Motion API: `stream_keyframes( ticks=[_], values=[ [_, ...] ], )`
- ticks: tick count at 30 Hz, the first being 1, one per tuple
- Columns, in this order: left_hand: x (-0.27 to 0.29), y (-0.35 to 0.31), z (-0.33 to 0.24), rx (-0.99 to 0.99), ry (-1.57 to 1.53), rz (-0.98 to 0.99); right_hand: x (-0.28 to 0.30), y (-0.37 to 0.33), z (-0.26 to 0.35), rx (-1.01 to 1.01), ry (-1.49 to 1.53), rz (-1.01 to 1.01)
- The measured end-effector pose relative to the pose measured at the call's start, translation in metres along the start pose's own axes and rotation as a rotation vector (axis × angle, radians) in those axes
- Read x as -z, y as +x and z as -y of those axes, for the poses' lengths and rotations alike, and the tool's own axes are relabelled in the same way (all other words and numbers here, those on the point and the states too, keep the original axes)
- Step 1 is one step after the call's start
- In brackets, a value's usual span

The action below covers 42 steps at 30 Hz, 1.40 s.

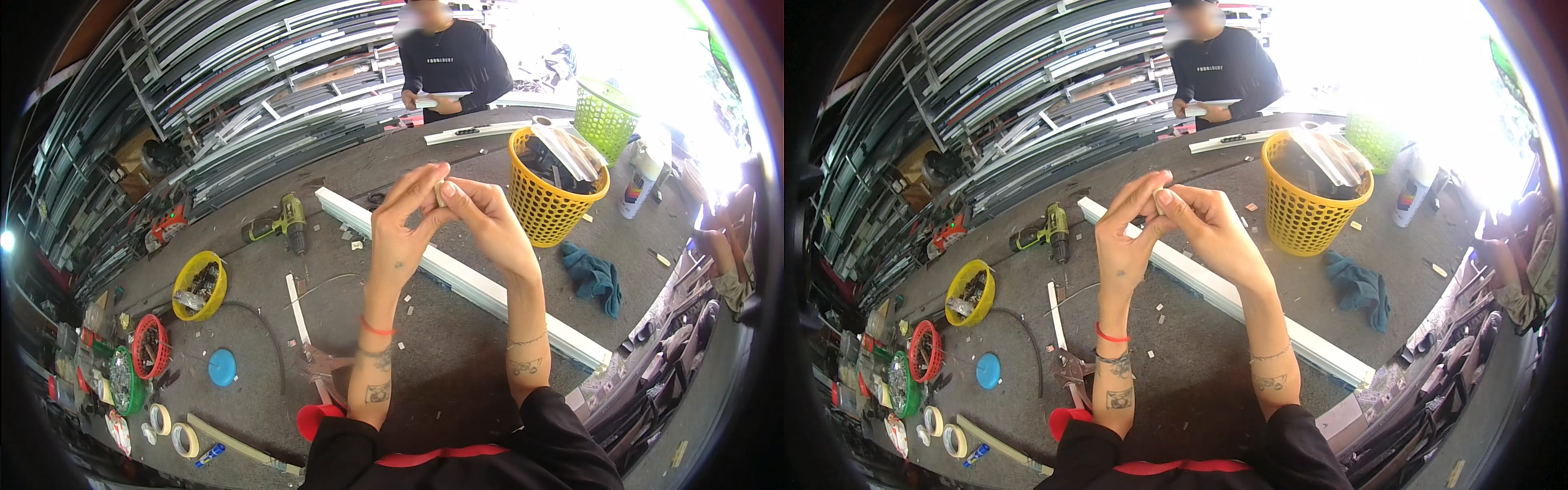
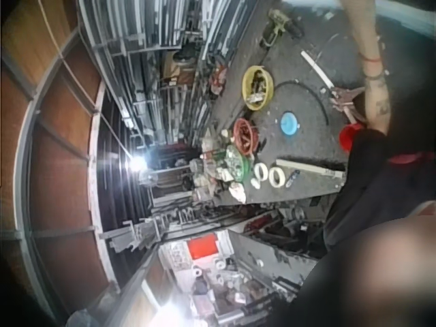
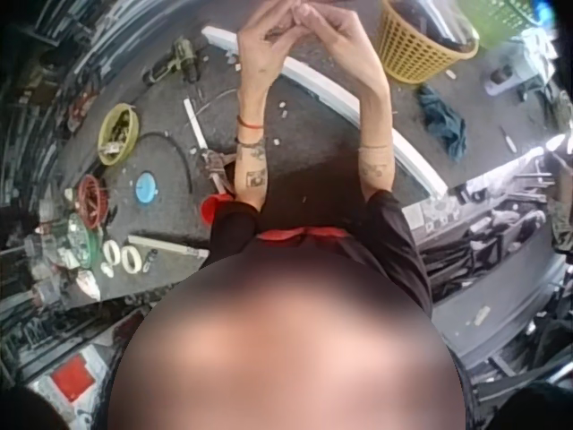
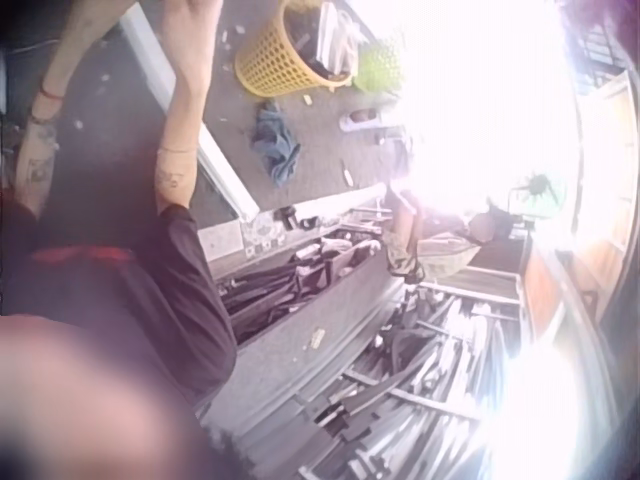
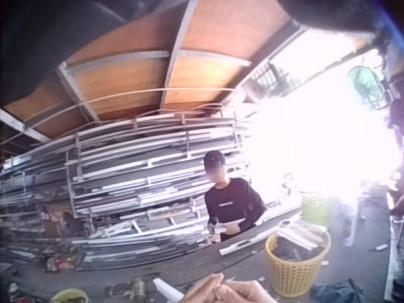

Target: The person repeatedly rolls a small cylindrical object between their palms, then uses a pointed tool to carve or shape it. They continue alternating between rolling and carving the same object throughout the clip.

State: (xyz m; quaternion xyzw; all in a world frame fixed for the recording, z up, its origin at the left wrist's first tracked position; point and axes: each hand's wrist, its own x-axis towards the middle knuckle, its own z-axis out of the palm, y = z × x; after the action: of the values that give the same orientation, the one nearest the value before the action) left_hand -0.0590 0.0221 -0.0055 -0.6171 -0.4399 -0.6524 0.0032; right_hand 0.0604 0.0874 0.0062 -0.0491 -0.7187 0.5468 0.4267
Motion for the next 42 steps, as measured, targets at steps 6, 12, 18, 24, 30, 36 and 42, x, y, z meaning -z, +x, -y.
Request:
stream_keyframes(
  ticks=[6,12,18,24,30,36,42],
  values=[
    [0.002,0.002,0.004,0.135,-0.243,0.137,-0.002,0.006,-0.008,0.012,-0.093,-0.206],
    [0.010,0.001,0.013,0.196,-0.658,0.238,-0.008,0.007,-0.006,0.286,-0.354,-0.325],
    [-0.006,-0.003,0.020,0.261,-0.456,-0.089,-0.020,0.007,-0.010,0.320,-0.458,-0.295],
    [0.009,0.008,0.043,0.259,-0.522,-0.313,-0.004,0.002,-0.008,0.169,-0.426,-0.248],
    [-0.011,0.004,0.051,0.207,-0.512,-0.166,0.018,0.005,-0.008,0.192,-0.274,-0.511],
    [-0.054,-0.015,0.034,0.069,-0.350,0.073,0.025,0.010,-0.010,0.302,-0.174,-0.656],
    [-0.086,-0.024,0.001,0.311,-0.726,0.252,0.034,0.003,-0.006,0.210,-0.066,-0.572]
  ],
)
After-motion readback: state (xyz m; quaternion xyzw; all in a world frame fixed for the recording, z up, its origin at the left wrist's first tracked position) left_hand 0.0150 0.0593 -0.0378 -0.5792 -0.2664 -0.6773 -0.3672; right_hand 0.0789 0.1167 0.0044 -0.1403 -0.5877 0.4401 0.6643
